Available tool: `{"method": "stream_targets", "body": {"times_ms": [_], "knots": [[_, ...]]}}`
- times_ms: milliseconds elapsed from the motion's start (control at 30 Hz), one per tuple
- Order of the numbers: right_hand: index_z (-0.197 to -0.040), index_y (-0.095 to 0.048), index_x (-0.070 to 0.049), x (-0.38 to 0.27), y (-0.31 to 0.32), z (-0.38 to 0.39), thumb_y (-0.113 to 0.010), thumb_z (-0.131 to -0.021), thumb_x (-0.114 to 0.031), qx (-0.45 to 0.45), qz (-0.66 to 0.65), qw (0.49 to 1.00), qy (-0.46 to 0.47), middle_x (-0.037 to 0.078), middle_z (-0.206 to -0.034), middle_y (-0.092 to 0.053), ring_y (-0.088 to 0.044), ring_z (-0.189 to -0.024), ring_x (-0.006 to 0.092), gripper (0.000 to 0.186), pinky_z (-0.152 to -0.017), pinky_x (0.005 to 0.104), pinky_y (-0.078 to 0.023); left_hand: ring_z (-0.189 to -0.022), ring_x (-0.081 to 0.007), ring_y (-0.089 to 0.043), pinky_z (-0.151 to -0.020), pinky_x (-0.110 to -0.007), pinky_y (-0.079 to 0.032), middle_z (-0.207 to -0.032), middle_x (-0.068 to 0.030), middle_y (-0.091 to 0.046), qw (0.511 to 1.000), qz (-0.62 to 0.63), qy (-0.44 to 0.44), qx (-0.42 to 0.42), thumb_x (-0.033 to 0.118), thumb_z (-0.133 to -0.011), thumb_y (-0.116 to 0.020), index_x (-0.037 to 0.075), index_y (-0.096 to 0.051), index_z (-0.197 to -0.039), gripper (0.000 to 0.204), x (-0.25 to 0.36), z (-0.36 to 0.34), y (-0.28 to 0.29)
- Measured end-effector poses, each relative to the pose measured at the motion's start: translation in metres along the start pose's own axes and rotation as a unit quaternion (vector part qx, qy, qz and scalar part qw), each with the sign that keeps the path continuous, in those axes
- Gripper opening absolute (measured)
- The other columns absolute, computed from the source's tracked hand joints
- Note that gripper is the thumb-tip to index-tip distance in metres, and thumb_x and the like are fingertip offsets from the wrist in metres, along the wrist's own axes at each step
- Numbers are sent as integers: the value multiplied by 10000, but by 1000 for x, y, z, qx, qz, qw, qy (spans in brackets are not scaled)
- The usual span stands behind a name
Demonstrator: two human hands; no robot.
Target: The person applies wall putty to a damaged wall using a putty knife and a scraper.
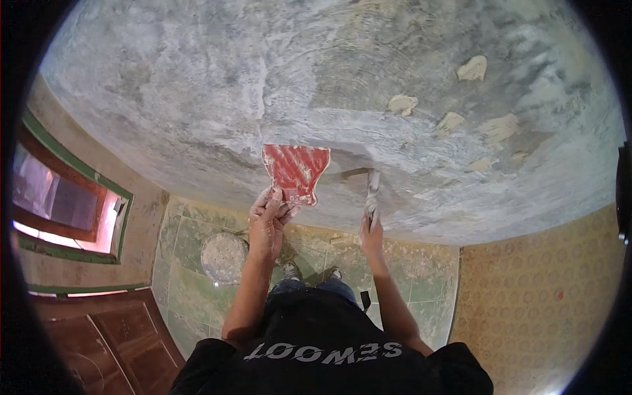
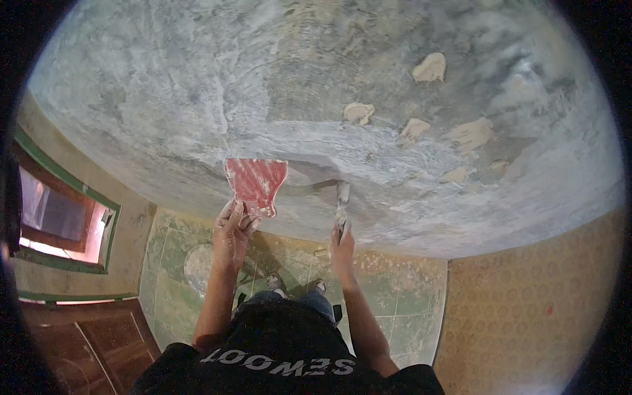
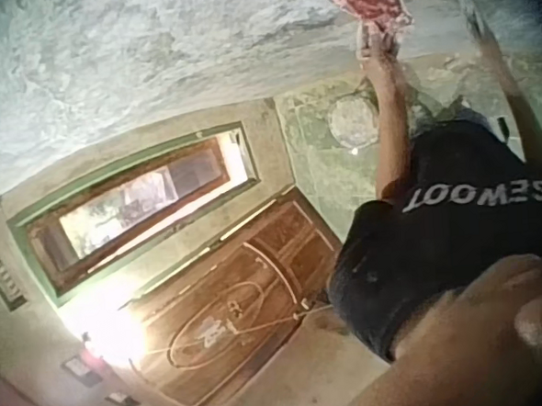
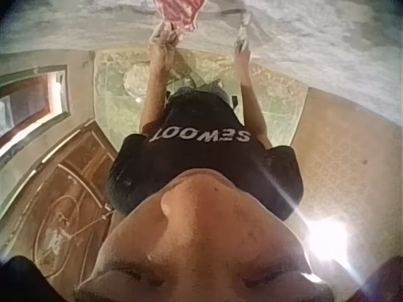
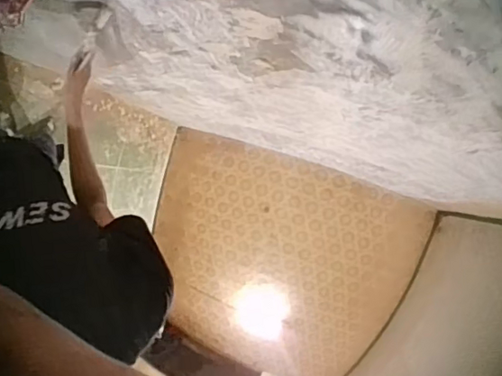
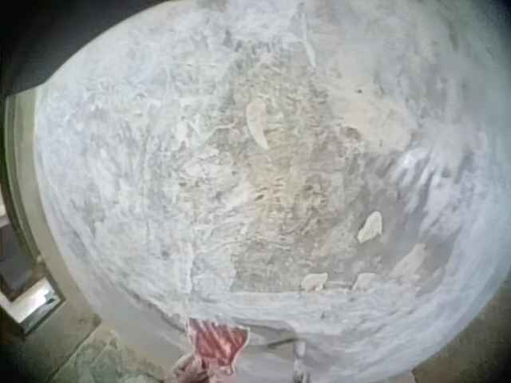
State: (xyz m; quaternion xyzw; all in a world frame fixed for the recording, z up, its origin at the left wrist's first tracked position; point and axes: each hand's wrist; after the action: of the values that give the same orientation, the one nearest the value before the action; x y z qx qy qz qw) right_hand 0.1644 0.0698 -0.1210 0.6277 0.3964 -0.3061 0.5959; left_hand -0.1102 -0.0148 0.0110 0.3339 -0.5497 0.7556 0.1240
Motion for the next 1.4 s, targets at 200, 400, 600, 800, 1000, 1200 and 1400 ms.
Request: {"method": "stream_targets", "body": {"times_ms": [200,400,600,800,1000,1200,1400], "knots": [[-1250,-483,-31,-111,12,73,-492,-1018,-222,-82,-350,921,-147,39,-889,-562,-519,-687,87,301,-576,243,-436,-889,-153,-686,-805,-312,-558,-1020,-56,-688,1000,28,-12,7,177,-971,-583,30,-566,-1209,281,11,7,-4],[-1200,-545,28,-176,35,72,-425,-1032,-347,-305,-508,772,-230,27,-759,-547,-470,-525,97,428,-448,244,-378,-856,-131,-684,-735,-264,-557,-1019,-54,-687,989,127,73,-25,165,-977,-559,25,-520,-1275,331,5,5,-2],[-1111,-606,53,-188,29,76,-418,-1028,-359,-310,-514,747,-285,30,-635,-532,-427,-424,112,460,-403,256,-331,-795,-137,-691,-679,-253,-554,-992,-52,-694,981,122,114,-103,151,-975,-564,35,-534,-1271,319,1,3,-3],[-1084,-601,49,-200,39,58,-441,-1014,-385,-258,-518,777,-247,35,-618,-527,-421,-401,127,469,-384,273,-336,-783,-133,-689,-661,-262,-552,-961,-54,-707,989,-12,80,-126,143,-966,-584,27,-601,-1185,249,-2,-1,20],[-1047,-593,27,-197,59,34,-447,-1005,-400,-222,-556,765,-236,36,-598,-524,-416,-390,130,453,-363,273,-317,-791,-126,-683,-661,-263,-551,-967,-53,-707,992,-24,82,-92,153,-970,-584,22,-600,-1183,250,1,3,20],[-1058,-561,14,-195,53,57,-429,-993,-443,-288,-472,797,-243,43,-602,-519,-421,-384,133,479,-367,276,-332,-773,-140,-676,-630,-258,-539,-911,-56,-679,993,63,55,-77,135,-978,-563,31,-564,-1132,186,1,-2,15],[-1088,-600,49,-208,41,62,-398,-1030,-349,-297,-408,840,-198,38,-625,-521,-430,-418,118,450,-418,255,-364,-749,-161,-681,-652,-289,-560,-962,-86,-702,995,19,54,-85,135,-967,-587,34,-595,-1165,222,-5,-8,26]]}}
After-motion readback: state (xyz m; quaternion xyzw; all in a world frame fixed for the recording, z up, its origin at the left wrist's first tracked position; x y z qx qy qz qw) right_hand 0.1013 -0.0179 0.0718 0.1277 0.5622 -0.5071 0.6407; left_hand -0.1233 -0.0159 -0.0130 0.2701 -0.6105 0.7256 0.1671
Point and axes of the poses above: each hand's wrist, its own z-axis away from the middle knuckle, its own y-axis out of the back of the hand, x = y × z
